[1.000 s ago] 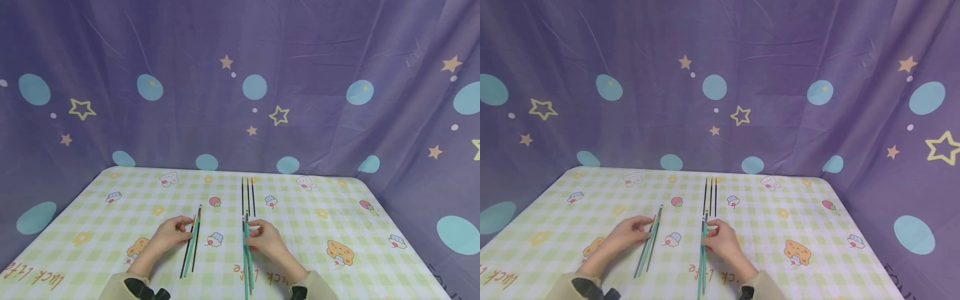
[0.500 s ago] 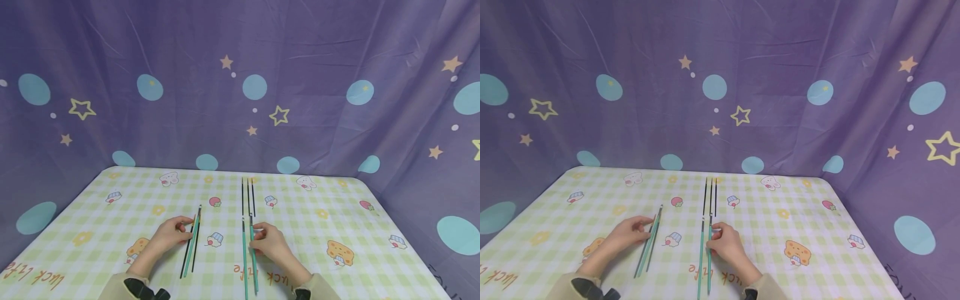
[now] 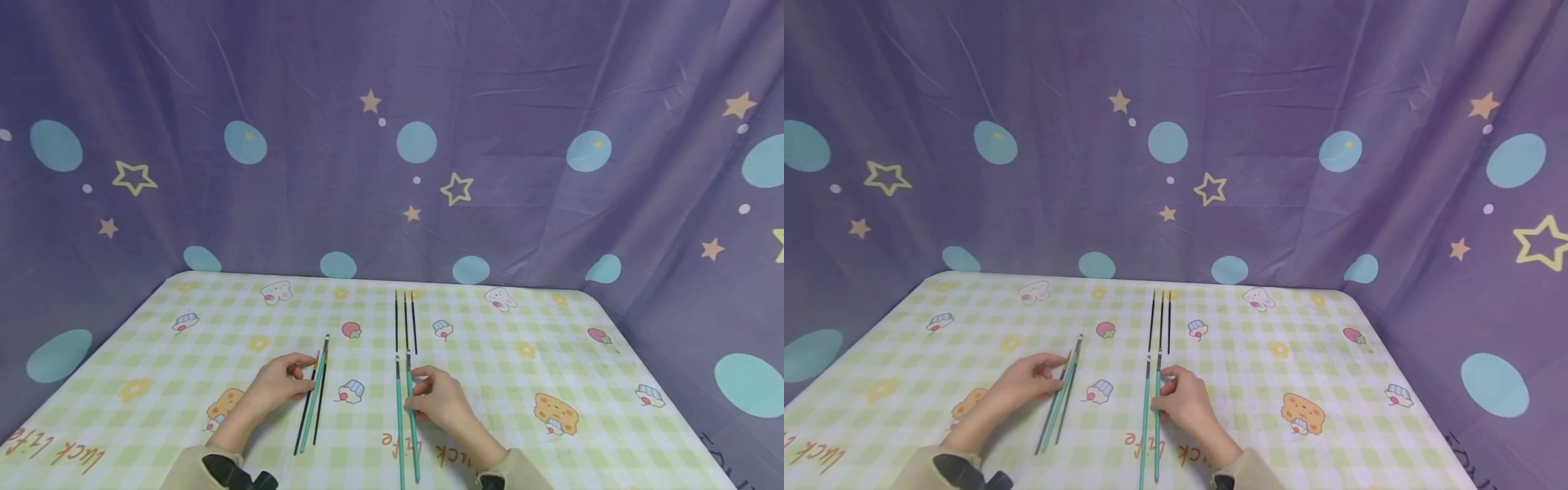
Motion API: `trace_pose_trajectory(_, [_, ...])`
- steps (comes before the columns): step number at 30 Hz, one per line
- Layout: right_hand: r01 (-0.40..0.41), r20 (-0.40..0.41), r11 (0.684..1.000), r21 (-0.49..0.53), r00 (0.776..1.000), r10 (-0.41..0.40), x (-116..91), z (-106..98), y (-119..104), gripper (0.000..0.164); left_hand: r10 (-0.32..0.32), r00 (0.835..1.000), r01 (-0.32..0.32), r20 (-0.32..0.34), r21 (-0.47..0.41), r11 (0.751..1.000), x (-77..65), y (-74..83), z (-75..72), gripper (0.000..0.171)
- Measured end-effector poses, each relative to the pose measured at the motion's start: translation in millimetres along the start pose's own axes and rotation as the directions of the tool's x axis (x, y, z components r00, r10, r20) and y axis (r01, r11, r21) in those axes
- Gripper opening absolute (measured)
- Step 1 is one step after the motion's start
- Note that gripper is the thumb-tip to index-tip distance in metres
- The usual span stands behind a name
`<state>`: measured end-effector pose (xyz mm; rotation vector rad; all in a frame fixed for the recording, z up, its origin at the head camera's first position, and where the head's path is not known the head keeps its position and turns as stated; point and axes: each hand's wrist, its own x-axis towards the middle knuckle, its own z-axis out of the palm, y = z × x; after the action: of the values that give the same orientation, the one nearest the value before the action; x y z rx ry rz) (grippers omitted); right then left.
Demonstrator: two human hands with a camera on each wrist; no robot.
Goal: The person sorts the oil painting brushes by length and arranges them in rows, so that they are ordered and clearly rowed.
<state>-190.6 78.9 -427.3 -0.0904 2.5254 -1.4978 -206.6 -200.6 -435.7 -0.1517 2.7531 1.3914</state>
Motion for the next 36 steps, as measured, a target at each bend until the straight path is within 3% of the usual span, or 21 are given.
trace_pose_trajectory(12, [0.008,-0.011,0.999,-0.049,1.000,-0.009,-0.8,2.4,-1.0,0.047,0.003,1.000,-0.002,0.007,-0.011,1.000,-0.6,-1.3,0.3,0.042])
trace_pose_trajectory(36, [0.034,-0.016,0.998,-0.051,0.999,-0.034,-4.2,3.8,0.4,0.043,-0.004,1.000,0.004,0.008,0.016,1.000,0.9,-0.2,-0.5,0.043])
